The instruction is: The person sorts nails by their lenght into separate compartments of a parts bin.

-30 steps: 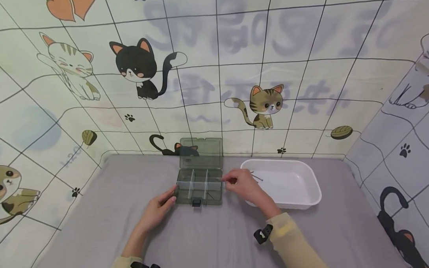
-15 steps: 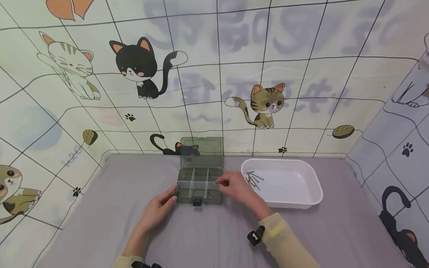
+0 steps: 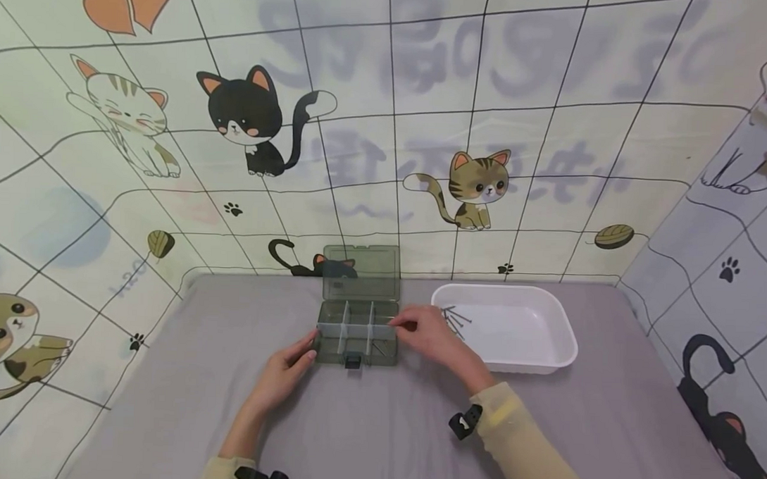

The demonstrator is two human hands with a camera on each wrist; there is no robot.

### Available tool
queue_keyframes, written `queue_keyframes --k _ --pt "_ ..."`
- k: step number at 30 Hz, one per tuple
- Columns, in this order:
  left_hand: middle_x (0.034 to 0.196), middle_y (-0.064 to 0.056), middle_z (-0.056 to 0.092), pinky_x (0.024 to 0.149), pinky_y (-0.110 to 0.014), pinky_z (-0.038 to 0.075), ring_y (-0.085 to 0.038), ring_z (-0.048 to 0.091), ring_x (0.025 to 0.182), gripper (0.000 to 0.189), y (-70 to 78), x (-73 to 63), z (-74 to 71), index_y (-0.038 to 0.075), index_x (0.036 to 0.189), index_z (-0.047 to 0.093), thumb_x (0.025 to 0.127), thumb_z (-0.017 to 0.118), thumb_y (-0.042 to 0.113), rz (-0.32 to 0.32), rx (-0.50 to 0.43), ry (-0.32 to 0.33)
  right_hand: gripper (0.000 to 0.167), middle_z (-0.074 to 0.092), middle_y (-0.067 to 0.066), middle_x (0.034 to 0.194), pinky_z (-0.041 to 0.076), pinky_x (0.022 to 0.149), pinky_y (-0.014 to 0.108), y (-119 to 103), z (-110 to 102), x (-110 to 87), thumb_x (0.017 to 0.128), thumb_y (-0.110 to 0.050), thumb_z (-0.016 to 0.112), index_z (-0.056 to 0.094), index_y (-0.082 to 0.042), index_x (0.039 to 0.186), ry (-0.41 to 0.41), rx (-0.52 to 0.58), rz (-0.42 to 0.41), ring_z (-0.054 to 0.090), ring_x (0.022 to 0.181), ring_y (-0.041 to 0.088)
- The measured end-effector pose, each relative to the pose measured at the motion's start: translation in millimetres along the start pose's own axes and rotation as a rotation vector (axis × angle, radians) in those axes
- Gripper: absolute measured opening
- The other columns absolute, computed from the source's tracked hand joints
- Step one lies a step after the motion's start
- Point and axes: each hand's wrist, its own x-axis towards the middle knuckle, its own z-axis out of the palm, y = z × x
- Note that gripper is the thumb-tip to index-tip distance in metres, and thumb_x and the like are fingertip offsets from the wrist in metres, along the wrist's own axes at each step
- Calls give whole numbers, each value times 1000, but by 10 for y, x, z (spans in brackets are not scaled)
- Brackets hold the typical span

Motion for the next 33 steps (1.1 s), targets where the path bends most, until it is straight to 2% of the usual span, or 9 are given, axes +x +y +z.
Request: queue_keyframes --k 7,11,19,23,26,27,33 --pt "145 -9 58 114 -50 38 -30 49 139 45 -10 -1 2 17 148 59 104 64 20 3 -4 4 19 73 5 95 54 74 30 33 -149 -81 90 2 68 79 -3 105 53 9 -25 62 82 9" --pt "145 -10 58 115 -50 37 -31 49 139 45 -11 -2 7 17 148 58 104 64 21 7 -1 4 19 72 2 95 55 74 32 66 -236 -135 90 2 70 79 -7 104 72 -5 -24 63 82 9" --pt "147 -9 56 110 -49 43 -30 50 138 46 -6 -11 13 15 149 57 104 63 21 4 0 3 17 71 -1 96 54 73 29 208 -409 -240 92 -1 73 78 -8 106 109 -9 14 63 82 10" --pt "148 -9 55 111 -49 42 -30 49 139 46 9 -14 10 16 150 56 105 63 22 1 -4 -1 16 72 -2 96 54 73 28 289 -483 -277 92 0 74 78 -6 106 139 -13 26 64 81 10" --pt "149 -8 54 112 -48 41 -28 48 140 45 12 -11 6 17 149 56 105 63 22 -9 -9 -2 16 73 -1 97 56 76 29 354 -521 -302 92 -1 74 78 -4 107 148 -22 62 66 84 13" --pt "148 -9 55 112 -49 41 -30 48 140 45 55 -21 6 15 149 57 104 63 19 -11 -12 3 15 73 0 98 56 77 30 375 -535 -310 93 -3 74 78 -4 107 150 -27 72 67 86 14" --pt "147 -13 56 111 -52 41 -33 49 138 45 68 -25 25 10 147 58 103 64 15 -9 -23 22 15 75 6 103 56 79 32 504 -602 -369 98 -7 69 77 -3 110 175 -44 147 69 91 20"
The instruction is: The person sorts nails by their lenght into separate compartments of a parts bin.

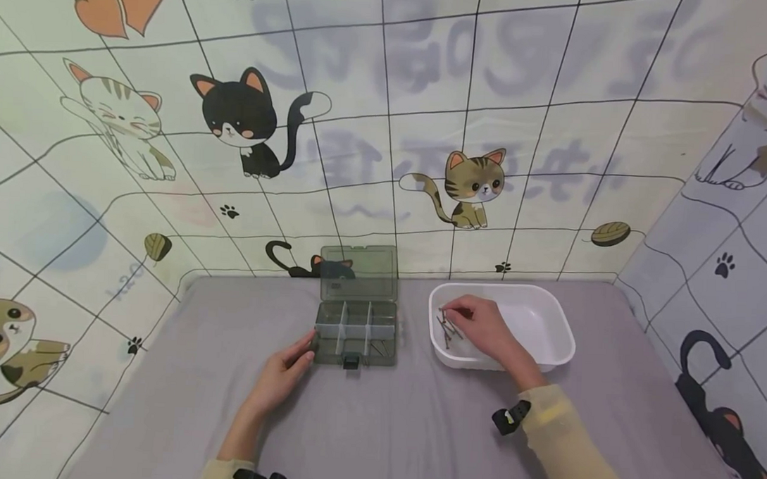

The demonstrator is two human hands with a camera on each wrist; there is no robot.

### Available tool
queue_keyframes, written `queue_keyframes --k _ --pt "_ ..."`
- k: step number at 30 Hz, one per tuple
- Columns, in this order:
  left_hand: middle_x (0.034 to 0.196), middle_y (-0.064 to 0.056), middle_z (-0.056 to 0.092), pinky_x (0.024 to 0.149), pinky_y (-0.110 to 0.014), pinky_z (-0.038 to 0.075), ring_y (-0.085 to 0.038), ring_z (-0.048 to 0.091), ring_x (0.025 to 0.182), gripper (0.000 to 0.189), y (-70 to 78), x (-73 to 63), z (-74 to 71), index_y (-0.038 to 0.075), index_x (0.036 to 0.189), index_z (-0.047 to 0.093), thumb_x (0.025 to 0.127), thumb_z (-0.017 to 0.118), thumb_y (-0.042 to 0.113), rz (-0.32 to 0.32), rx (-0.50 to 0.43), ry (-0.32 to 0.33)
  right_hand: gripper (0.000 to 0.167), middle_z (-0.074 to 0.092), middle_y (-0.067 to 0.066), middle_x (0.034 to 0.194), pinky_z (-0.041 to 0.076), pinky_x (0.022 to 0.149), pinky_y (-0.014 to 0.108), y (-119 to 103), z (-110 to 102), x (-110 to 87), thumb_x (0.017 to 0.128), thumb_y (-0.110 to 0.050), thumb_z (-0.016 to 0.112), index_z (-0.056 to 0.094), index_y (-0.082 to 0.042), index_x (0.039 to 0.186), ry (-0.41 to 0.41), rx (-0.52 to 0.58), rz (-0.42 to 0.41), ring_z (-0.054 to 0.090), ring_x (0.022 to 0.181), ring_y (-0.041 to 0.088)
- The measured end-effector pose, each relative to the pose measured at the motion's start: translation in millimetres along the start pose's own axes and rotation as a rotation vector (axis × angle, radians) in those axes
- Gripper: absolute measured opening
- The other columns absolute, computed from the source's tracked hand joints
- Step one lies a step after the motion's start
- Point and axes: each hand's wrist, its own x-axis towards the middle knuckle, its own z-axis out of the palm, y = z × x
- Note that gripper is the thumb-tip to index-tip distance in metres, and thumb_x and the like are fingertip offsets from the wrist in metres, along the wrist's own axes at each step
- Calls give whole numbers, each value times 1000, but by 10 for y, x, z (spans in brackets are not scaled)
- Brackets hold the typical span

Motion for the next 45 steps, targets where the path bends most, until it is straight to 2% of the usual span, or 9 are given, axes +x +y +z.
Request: queue_keyframes --k 1,7,15,21,30,38,45 --pt "147 -11 56 111 -50 41 -32 49 139 45 -45 11 0 12 148 57 104 64 18 0 1 -5 15 75 7 103 56 79 31 25 -8 -2 98 -6 69 77 -2 110 4 -3 8 69 91 21" --pt "149 -7 55 111 -48 42 -28 48 140 45 -56 8 -12 18 149 57 105 63 22 -4 10 -26 17 74 12 106 54 79 35 163 -52 4 100 -8 67 76 1 112 4 -18 51 67 94 24" --pt "149 -8 54 111 -47 42 -28 48 140 45 -24 0 -12 18 150 55 105 62 20 -16 6 -30 24 73 15 113 55 85 43 281 -77 48 100 -9 67 72 3 120 -40 -36 95 68 101 32" --pt "149 -8 54 110 -48 44 -29 49 139 45 -36 11 -16 16 150 55 105 62 19 3 7 -24 26 74 17 109 56 86 47 356 -48 158 97 -6 70 71 6 119 -66 -57 98 69 100 36" --pt "147 -11 55 109 -49 44 -32 50 138 45 -55 17 -8 16 149 56 105 63 20 3 21 -21 23 72 19 101 56 83 46 485 -10 279 92 1 71 70 9 113 -85 -89 105 68 94 34" --pt "149 -9 54 111 -50 42 -30 47 140 45 -52 18 8 15 149 56 105 62 20 -3 7 -20 27 70 13 95 54 81 40 578 43 317 88 4 73 69 9 114 -125 -84 139 66 91 29" --pt "148 -9 55 111 -50 41 -29 49 139 45 -31 5 8 14 148 57 104 63 17 -15 -22 -5 21 68 11 90 51 77 39 549 75 299 87 4 74 69 9 106 -152 -161 151 62 86 26"
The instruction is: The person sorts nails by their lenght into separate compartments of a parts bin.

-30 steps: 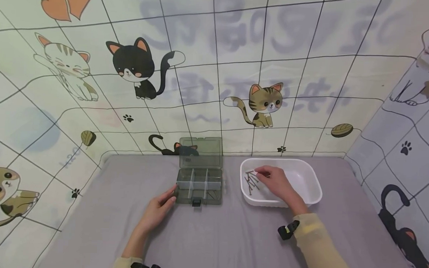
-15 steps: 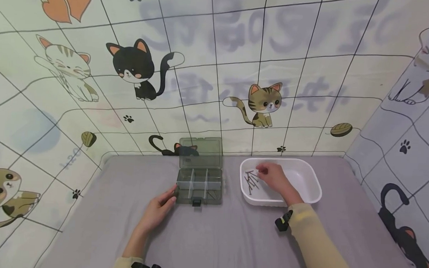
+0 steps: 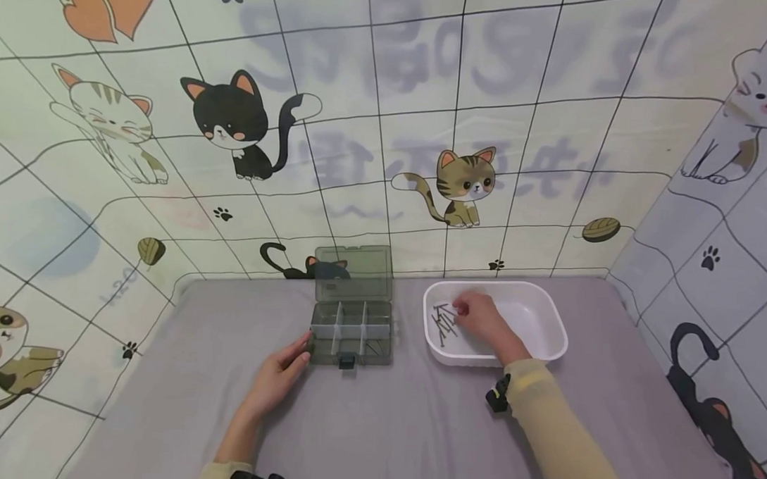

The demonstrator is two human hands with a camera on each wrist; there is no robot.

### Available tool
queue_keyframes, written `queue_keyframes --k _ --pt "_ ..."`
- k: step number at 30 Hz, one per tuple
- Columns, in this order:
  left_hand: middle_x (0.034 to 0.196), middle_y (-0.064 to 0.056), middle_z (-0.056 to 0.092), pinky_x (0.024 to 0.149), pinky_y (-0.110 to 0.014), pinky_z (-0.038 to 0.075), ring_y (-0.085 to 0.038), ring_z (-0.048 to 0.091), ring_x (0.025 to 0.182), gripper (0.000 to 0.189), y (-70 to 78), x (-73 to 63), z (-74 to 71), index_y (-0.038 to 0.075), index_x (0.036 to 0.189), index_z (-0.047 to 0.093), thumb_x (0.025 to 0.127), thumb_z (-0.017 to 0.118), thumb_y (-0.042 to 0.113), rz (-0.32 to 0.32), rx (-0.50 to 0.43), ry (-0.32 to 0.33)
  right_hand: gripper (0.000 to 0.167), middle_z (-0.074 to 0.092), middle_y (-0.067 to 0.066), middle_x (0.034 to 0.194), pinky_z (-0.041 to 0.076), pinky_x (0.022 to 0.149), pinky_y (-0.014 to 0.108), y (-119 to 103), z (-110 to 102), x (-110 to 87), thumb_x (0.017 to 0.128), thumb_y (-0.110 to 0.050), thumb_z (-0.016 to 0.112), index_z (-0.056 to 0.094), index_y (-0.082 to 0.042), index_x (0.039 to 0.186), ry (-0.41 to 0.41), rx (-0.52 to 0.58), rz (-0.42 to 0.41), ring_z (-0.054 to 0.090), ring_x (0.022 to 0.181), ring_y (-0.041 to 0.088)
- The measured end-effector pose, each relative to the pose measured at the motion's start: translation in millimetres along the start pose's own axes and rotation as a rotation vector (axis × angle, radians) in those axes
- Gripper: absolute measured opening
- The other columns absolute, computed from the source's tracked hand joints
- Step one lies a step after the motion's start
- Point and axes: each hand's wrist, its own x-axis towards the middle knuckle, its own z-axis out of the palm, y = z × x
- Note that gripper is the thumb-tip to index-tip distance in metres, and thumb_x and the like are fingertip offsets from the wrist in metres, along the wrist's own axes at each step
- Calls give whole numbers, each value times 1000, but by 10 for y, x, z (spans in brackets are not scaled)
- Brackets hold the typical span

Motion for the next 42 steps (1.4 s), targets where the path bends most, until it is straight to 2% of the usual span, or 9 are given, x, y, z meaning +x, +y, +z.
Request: queue_keyframes --k 7,15,22,27,31,38,42 --pt "147 -16 54 111 -55 40 -36 49 138 44 92 -32 36 6 147 57 104 62 8 -14 0 30 16 68 10 87 51 77 40 -28 -13 -25 86 3 74 72 7 101 -26 -44 6 61 84 25" --pt "147 -12 56 111 -51 41 -31 49 139 44 15 -10 -5 16 148 58 104 63 19 3 -4 2 18 73 5 86 49 81 40 7 -56 6 84 0 76 76 4 102 -26 -72 -23 63 86 24" --pt "148 -11 55 110 -49 44 -30 50 138 45 -18 2 -11 19 149 57 104 63 22 -3 18 -14 18 73 9 85 52 79 40 -93 -71 -22 83 2 73 77 6 100 -42 -119 -33 63 84 25" --pt "149 -11 54 110 -50 43 -31 50 138 46 -28 8 -19 18 150 56 105 63 23 3 29 -18 23 72 9 88 52 74 37 -138 -64 -6 82 2 73 77 6 103 -99 -131 10 60 82 22" --pt "150 -10 54 111 -50 42 -31 49 139 45 -17 3 -32 17 149 56 105 62 22 -3 23 -13 23 71 7 90 51 75 35 -130 -41 31 82 1 74 78 4 105 -132 -119 44 59 83 21" --pt "149 -10 54 111 -50 43 -31 49 139 45 18 -8 -40 18 149 57 104 63 23 -3 1 -15 19 70 3 84 50 71 32 -104 -51 32 80 1 74 78 3 98 -106 -102 -4 58 79 18" --pt "149 -12 53 111 -50 43 -32 49 139 46 22 -5 -30 16 149 57 104 64 22 -3 -11 -27 19 68 1 80 46 69 30 -120 -101 -8 79 0 73 78 2 97 -69 -84 0 56 78 17"
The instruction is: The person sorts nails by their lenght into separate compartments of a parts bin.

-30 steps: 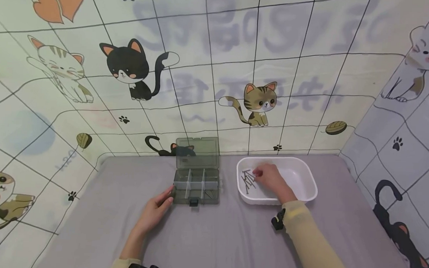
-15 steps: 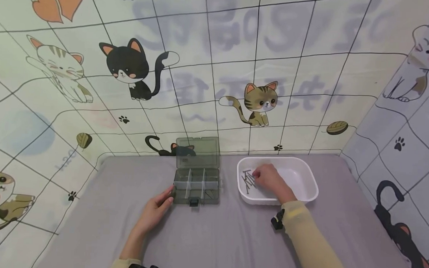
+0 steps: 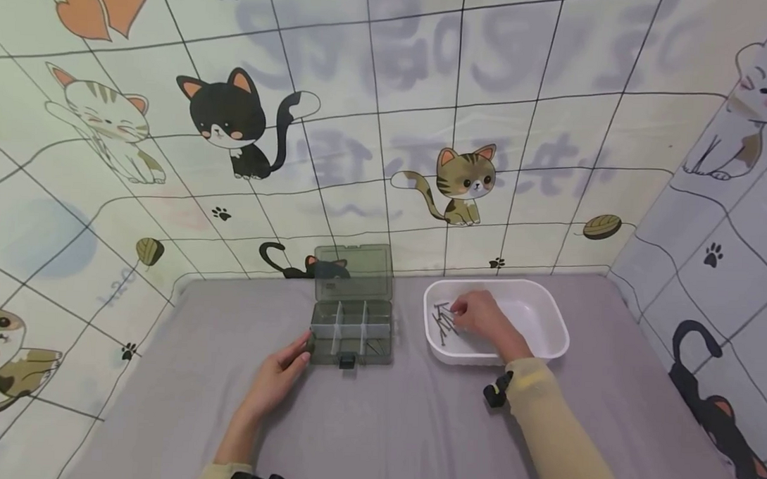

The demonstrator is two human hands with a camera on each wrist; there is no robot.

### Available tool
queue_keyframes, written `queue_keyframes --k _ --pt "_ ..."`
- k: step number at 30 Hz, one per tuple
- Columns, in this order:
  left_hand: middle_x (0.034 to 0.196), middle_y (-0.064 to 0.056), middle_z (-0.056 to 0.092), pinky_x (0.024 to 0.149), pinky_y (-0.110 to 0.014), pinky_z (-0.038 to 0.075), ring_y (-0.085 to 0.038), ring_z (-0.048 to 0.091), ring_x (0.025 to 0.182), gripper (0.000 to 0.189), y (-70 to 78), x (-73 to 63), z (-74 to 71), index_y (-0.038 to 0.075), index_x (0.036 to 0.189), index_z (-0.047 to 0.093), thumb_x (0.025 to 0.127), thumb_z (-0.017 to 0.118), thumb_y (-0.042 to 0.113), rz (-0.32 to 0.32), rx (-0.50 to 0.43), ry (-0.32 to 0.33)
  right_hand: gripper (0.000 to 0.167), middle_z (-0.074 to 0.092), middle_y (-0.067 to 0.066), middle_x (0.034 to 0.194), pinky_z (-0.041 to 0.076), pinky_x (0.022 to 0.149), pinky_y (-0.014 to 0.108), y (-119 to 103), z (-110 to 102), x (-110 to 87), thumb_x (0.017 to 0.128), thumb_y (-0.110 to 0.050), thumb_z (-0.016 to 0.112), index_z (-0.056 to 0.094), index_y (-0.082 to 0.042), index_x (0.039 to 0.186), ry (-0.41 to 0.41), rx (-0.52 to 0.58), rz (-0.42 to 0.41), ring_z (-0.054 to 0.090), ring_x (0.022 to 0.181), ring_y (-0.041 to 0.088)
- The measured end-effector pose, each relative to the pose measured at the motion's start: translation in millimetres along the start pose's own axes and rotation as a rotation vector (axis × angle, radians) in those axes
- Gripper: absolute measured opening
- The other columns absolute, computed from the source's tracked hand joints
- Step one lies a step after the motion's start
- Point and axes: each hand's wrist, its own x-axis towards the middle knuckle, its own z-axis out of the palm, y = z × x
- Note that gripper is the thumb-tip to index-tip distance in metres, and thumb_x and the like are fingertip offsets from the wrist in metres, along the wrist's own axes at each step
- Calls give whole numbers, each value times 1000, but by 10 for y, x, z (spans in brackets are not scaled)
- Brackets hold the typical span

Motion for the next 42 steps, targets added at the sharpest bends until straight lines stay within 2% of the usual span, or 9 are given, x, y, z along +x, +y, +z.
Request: queue_keyframes --k 10,18,25,31,35,39,41,42 --pt "150 -10 53 109 -49 45 -31 51 138 46 -38 9 14 20 150 56 105 62 24 -9 30 -5 18 66 -1 76 45 64 27 -29 -61 -68 79 0 69 77 -1 94 79 49 -24 55 74 16" --pt "151 -11 52 109 -49 45 -31 51 138 46 -38 7 18 18 150 56 105 62 21 -11 0 0 21 70 3 86 50 70 32 -75 -73 -138 83 0 69 79 -1 101 85 105 -23 60 80 19" --pt "149 -16 53 107 -53 45 -35 52 135 46 -55 10 34 12 149 56 103 64 16 -8 -19 20 21 72 2 86 50 67 27 -48 -66 -208 83 1 70 80 0 102 101 164 -58 58 77 17" --pt "149 -14 54 107 -51 46 -34 53 135 46 -40 7 26 15 149 56 104 64 18 -11 -10 8 22 73 1 86 51 68 25 -56 -56 -238 82 2 71 80 0 102 131 197 -83 60 77 16" --pt "149 -17 53 107 -54 45 -37 53 135 46 68 -30 28 11 149 56 104 62 16 -12 -14 13 21 73 2 86 51 68 23 -114 -57 -259 82 1 73 80 0 102 148 228 -106 60 77 16" --pt "149 -17 53 107 -54 45 -37 52 135 45 50 -20 34 11 149 56 104 63 14 -17 -11 19 20 70 0 84 50 67 24 -225 -52 -282 83 0 73 80 0 102 151 244 -119 59 76 16" --pt "150 -14 53 108 -51 45 -34 52 136 46 -43 7 31 15 149 56 104 64 19 -10 -13 14 20 69 0 83 51 67 25 -294 -49 -290 85 0 72 81 -1 102 149 239 -132 58 76 16" --pt "150 -13 53 108 -51 45 -33 52 137 46 -41 8 28 15 149 57 104 64 19 -9 -15 12 20 69 1 83 51 68 25 -330 -50 -294 85 0 72 81 -2 103 147 241 -140 59 77 16"
